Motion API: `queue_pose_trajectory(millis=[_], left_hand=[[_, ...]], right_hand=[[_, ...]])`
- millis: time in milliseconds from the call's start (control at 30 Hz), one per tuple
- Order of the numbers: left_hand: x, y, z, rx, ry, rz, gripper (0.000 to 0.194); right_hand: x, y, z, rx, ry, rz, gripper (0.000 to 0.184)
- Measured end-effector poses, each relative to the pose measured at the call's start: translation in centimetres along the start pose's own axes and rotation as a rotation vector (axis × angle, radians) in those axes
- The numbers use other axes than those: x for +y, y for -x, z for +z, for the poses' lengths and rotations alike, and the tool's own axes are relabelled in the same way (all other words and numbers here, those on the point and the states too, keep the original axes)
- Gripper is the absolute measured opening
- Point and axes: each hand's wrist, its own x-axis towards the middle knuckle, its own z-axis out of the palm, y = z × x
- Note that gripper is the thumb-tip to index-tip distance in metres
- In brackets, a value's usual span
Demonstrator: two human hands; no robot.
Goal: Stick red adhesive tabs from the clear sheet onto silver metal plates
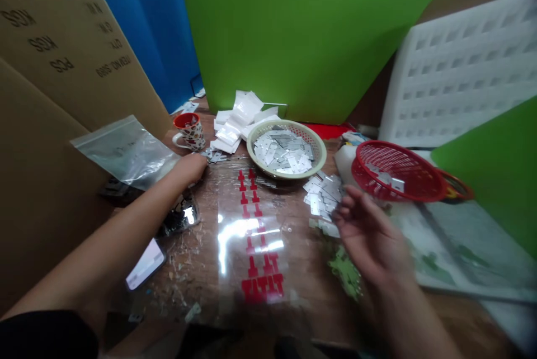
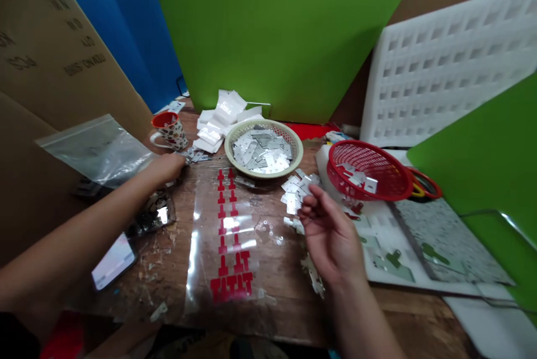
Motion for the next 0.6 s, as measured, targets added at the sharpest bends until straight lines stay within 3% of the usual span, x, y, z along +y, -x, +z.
queue_pose_trajectory(millis=[100,233,333,400,533,567,600], left_hand=[[0.4,-0.6,-0.4,-0.005,0.050,0.016,0.035],[0.9,-0.6,-1.7,0.080,0.221,0.009,0.028],[2.2,1.7,-1.9,0.156,0.436,0.031,0.013],[3.7,4.4,-1.0,0.164,0.624,0.074,0.011],[7.7,10.8,3.3,-0.038,1.064,0.131,0.014],[8.6,12.1,4.5,-0.195,1.427,0.037,0.017],[9.3,13.3,5.6,-0.227,1.517,0.011,0.017]], right_hand=[[2.1,1.2,0.2,-0.061,0.087,0.032,0.023],[4.1,2.5,0.6,-0.125,0.203,0.078,0.024],[5.2,3.2,1.1,-0.193,0.348,0.110,0.022],[6.1,3.6,1.6,-0.250,0.408,0.151,0.025],[8.5,4.3,2.9,-0.343,0.390,0.212,0.037],[9.1,4.5,3.1,-0.347,0.381,0.200,0.037],[9.6,4.6,3.2,-0.347,0.378,0.184,0.035]])
